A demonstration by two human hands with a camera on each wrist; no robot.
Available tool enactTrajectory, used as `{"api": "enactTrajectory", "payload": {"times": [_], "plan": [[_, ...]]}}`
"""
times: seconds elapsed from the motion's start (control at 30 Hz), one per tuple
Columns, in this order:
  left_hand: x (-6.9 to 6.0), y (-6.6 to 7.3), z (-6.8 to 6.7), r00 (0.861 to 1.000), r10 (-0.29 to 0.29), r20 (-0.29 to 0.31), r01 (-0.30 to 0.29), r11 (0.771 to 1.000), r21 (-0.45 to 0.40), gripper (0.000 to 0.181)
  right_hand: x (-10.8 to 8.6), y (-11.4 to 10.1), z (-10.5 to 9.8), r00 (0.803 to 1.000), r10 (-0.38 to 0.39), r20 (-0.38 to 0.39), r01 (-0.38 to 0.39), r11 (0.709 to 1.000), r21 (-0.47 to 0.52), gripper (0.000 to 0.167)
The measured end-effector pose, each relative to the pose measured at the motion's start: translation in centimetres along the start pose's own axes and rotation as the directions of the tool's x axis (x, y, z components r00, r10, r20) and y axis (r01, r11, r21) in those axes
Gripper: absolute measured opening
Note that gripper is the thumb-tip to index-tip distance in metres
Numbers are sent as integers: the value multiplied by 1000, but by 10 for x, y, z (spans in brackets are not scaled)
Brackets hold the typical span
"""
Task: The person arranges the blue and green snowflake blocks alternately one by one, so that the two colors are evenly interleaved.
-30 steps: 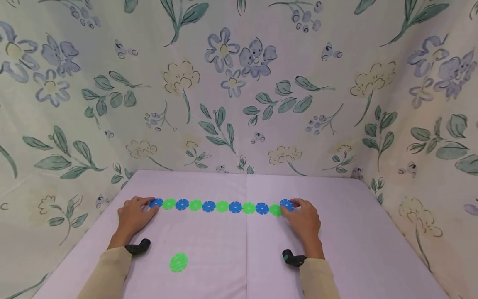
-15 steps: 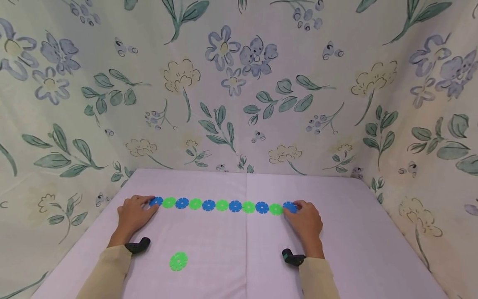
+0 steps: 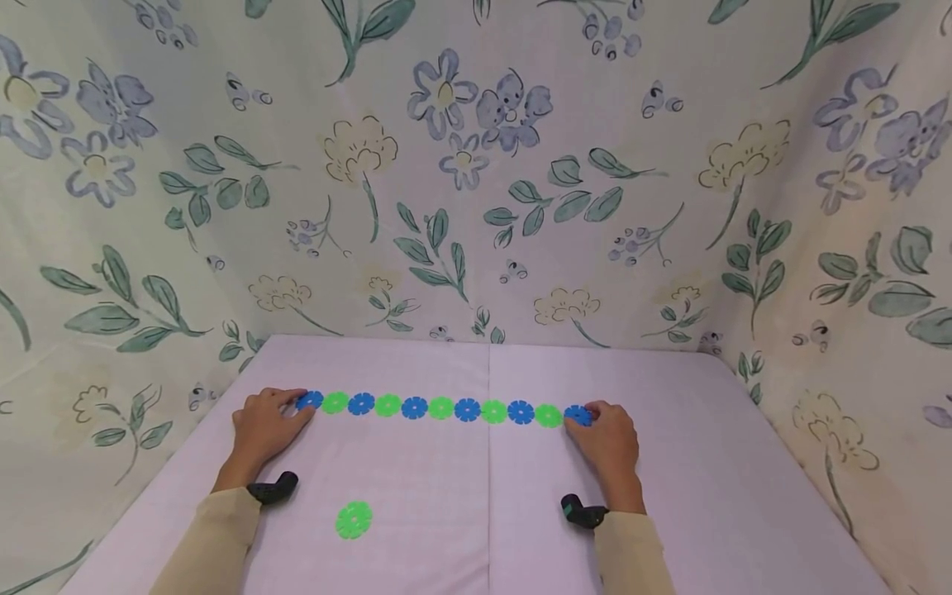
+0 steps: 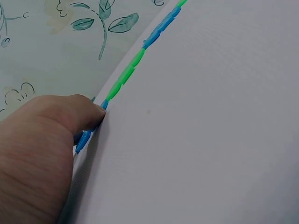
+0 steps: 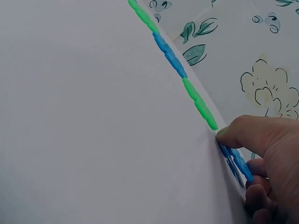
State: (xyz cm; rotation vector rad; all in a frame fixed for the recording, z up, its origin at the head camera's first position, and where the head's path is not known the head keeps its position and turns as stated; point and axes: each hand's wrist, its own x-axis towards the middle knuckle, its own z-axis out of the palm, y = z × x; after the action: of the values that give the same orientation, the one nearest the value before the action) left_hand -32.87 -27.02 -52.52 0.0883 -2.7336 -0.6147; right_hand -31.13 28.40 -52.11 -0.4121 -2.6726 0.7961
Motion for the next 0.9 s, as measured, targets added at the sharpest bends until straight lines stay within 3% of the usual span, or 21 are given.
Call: {"api": "enactTrajectory", "payload": {"times": [0.9], "plan": [[0,0,1,1000,-5,-4,5,1000,0,47,1,3,-6,994,-17,104,18,1000,-14,57]]}}
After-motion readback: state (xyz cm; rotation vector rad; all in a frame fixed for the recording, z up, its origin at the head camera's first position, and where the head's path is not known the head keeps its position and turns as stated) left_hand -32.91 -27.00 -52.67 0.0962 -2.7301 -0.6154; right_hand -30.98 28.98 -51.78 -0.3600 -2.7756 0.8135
